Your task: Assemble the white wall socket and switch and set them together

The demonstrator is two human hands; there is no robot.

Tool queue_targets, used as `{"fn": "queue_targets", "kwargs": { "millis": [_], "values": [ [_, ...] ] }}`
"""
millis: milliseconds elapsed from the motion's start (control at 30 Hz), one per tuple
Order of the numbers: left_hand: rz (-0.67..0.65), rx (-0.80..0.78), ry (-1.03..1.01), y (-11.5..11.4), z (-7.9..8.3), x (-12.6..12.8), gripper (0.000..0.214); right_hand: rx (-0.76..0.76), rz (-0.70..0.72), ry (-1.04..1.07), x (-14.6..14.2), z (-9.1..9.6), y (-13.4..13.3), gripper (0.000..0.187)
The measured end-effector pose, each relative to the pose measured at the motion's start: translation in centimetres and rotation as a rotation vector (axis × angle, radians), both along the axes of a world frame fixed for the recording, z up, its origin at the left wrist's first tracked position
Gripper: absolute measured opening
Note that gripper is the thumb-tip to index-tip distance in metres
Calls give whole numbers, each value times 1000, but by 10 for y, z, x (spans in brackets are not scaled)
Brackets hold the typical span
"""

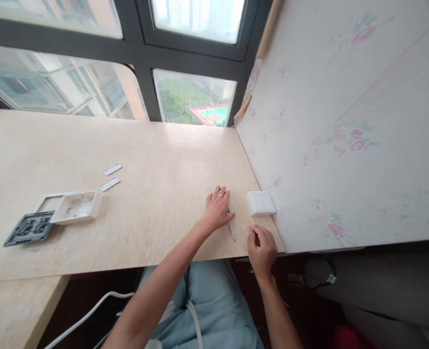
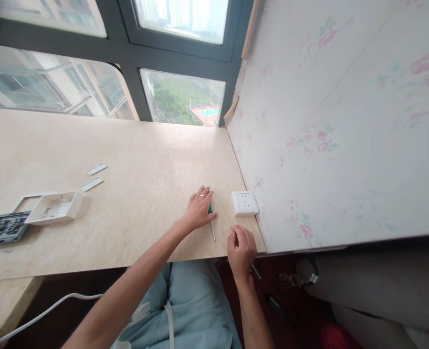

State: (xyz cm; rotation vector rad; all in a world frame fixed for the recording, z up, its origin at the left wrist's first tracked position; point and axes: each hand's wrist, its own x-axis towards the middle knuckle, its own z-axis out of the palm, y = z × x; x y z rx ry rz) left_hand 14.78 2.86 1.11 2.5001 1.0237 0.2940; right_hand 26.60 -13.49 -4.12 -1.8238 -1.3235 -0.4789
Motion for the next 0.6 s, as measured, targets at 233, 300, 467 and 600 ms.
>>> {"fn": "queue_targets", "kwargs": {
  "millis": [233,300,467,600],
  "values": [
    [108,87,-142,4,-11,-45,60,-51,10,-37,1,1,-1,19],
    [128,119,-178,2,-16,-53,58,-60,7,-41,1,0,0,20],
    [91,152,-244,-2,-30,-70,44,-77,-6,-52,0,-1,1,21],
    [76,149,-295,-3,-39,-80,46,-85,-21,-70,-2,-3,3,21]
  ]
}}
